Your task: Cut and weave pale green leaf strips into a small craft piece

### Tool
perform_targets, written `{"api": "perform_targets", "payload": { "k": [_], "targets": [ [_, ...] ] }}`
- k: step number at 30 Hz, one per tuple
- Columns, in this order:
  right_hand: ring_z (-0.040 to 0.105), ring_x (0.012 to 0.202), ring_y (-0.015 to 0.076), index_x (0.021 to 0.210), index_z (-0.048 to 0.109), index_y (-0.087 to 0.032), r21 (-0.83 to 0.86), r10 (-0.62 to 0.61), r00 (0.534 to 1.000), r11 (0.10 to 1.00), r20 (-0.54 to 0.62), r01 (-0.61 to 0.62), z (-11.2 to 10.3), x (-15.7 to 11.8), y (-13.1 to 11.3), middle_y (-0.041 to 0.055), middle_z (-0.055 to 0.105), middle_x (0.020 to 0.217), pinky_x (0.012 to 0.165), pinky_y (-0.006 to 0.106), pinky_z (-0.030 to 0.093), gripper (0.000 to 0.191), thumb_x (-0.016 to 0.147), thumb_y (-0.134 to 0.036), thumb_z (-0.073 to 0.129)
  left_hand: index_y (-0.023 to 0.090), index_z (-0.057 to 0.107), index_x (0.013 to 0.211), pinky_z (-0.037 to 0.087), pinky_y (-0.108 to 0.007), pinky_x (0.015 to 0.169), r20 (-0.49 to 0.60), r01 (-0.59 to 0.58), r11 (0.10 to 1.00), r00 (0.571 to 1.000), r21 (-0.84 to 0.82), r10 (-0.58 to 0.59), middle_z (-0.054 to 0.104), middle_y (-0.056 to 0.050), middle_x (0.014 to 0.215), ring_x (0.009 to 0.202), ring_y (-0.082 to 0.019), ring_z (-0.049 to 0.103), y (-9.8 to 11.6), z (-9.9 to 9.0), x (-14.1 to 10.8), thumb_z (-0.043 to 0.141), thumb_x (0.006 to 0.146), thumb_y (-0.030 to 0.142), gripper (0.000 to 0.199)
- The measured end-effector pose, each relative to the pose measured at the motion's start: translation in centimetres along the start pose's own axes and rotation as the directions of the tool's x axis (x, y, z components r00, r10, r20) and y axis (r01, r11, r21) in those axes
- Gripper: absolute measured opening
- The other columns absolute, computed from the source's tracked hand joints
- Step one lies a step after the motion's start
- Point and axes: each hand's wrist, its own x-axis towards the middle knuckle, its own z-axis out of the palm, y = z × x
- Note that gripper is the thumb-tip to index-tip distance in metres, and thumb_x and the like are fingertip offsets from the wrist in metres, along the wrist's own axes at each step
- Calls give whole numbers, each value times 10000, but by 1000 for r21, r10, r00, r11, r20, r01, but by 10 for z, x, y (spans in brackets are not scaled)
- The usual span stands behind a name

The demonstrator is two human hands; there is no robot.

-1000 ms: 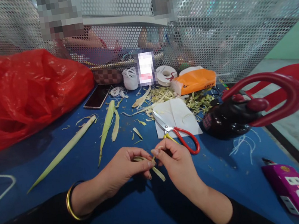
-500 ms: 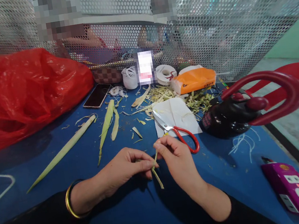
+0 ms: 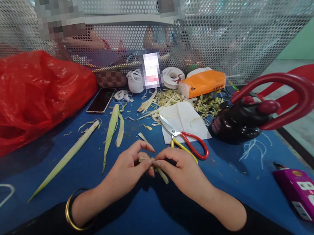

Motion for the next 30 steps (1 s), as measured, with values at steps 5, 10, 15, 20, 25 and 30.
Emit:
{"api": "perform_targets", "payload": {
  "k": [5,10,15,20,25,30],
  "targets": [
    [511,610,135,694,624,-191,244,172,983,958,-67,-151,2,0,0,-23,572,635,593,252,415,199,818,-346,619,171,538,1011,481,-242,603,-77,42,961,995,-272,-65,620,32,659,608,-126,624,1,1,2,625,816,404,315],
    [525,613,131,708,603,-190,388,244,962,904,-119,-181,5,1,0,-20,595,644,607,251,413,183,798,-344,641,149,623,871,413,-193,488,-63,83,966,993,-244,-101,637,-2,722,555,-98,586,0,1,2,709,740,403,299],
    [515,585,117,699,553,-197,412,249,964,892,-99,-188,6,1,-2,-37,569,610,582,239,398,186,821,-327,608,136,605,870,435,-205,503,78,152,959,988,-239,-137,661,-33,717,555,-104,581,1,4,1,664,773,304,202],
    [458,523,103,701,527,-205,325,208,972,932,-114,-161,6,-1,-5,-57,507,558,527,228,373,201,840,-342,573,119,607,832,455,-215,521,117,161,951,984,-262,-135,621,-9,617,504,-95,567,4,6,1,593,818,280,162],
    [419,474,98,699,510,-213,337,225,971,923,-85,-184,7,-3,-6,-71,447,526,468,223,342,222,841,-374,566,140,616,739,399,-177,481,133,186,948,979,-258,-155,563,37,579,471,-65,526,3,5,0,631,783,278,146],
    [408,486,100,715,526,-212,408,248,965,892,-87,-192,11,-3,-1,-68,444,537,475,222,354,225,847,-386,579,146,639,731,313,-154,431,132,200,954,976,-222,-173,552,51,549,439,-42,467,2,5,0,659,762,281,139]
  ]
}}
